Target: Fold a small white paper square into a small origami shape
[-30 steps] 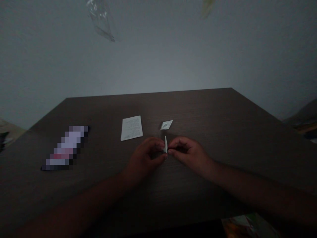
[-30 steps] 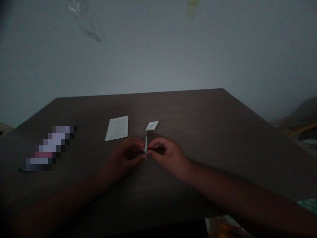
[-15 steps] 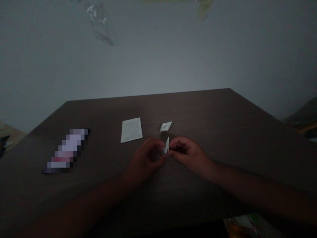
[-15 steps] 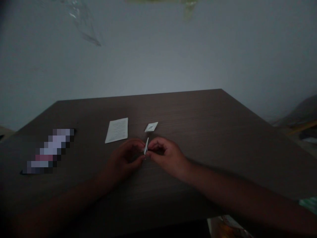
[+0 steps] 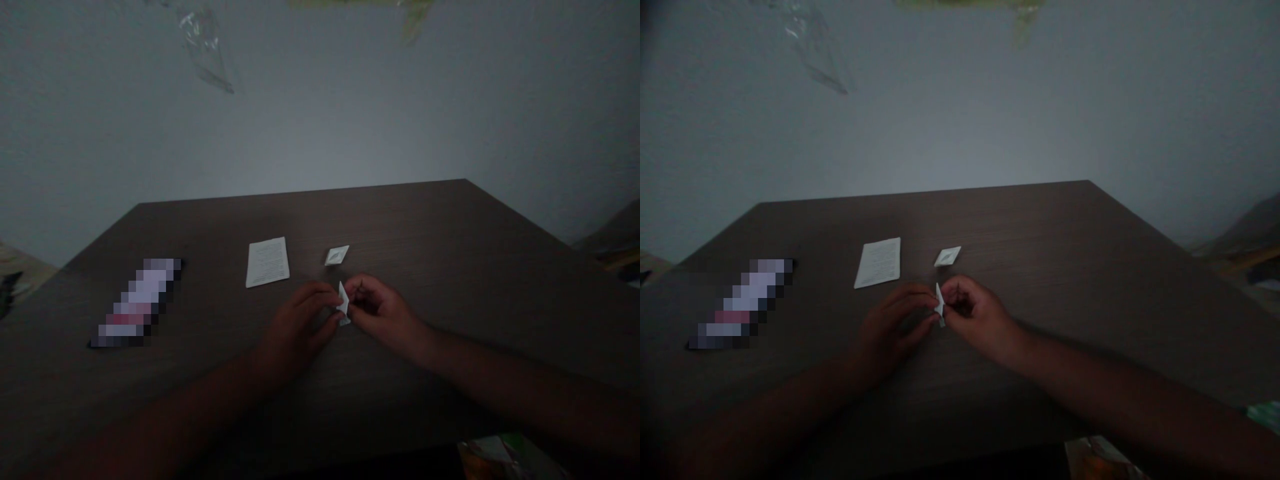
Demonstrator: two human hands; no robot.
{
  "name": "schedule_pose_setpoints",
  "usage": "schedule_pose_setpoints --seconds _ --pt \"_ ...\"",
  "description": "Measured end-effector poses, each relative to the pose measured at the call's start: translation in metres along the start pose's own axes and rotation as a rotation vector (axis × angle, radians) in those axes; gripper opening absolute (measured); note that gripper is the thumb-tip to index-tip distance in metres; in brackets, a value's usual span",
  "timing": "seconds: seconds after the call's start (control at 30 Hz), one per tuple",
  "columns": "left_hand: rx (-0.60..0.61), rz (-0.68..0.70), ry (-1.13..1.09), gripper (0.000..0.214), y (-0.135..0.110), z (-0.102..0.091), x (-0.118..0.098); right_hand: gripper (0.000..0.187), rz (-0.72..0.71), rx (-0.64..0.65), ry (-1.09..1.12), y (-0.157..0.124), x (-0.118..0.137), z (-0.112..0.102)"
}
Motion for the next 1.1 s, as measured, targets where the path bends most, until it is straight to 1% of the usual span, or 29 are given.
schedule_pose_setpoints --seconds 0.17,0.3,0.43,0.53,0.63,0.9,1.0,1.1 --pt "-0.013 0.054 0.022 0.027 0.000 -0.001 -0.007 0.022 0.029 -0.001 -0.049 0.000 0.006 0.000" --pt "0.009 0.075 -0.004 0.033 0.001 -0.002 -0.012 0.014 0.009 -0.005 -0.097 0.000 0.010 0.000" --pt "-0.006 0.010 -0.045 0.025 0.002 -0.002 -0.004 0.008 -0.039 -0.037 -0.194 0.000 0.014 -0.003" --pt "-0.002 -0.054 -0.094 0.018 0.003 -0.001 0.001 0.011 -0.059 -0.038 -0.255 -0.001 0.018 -0.005" --pt "0.008 -0.095 -0.140 0.015 0.005 -0.002 0.002 0.015 -0.083 -0.051 -0.311 -0.001 0.024 -0.005" --pt "0.057 -0.196 -0.270 0.011 0.007 -0.002 0.003 0.013 -0.105 -0.054 -0.348 -0.002 0.029 -0.002" --pt "0.048 -0.233 -0.315 0.009 0.006 0.000 0.008 0.015 -0.112 -0.054 -0.336 -0.001 0.027 -0.003" --pt "0.021 -0.270 -0.395 0.012 0.005 0.003 0.015 0.015 -0.109 -0.050 -0.325 0.000 0.026 -0.006"
Point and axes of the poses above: each hand's wrist, its own y-axis towards the middle knuckle, its own z-axis out of the palm, x = y × z, the point moved 6 cm from there along y, towards the middle knuckle, and after that the axes turned 8 degrees about x, right-handed, at the moved point
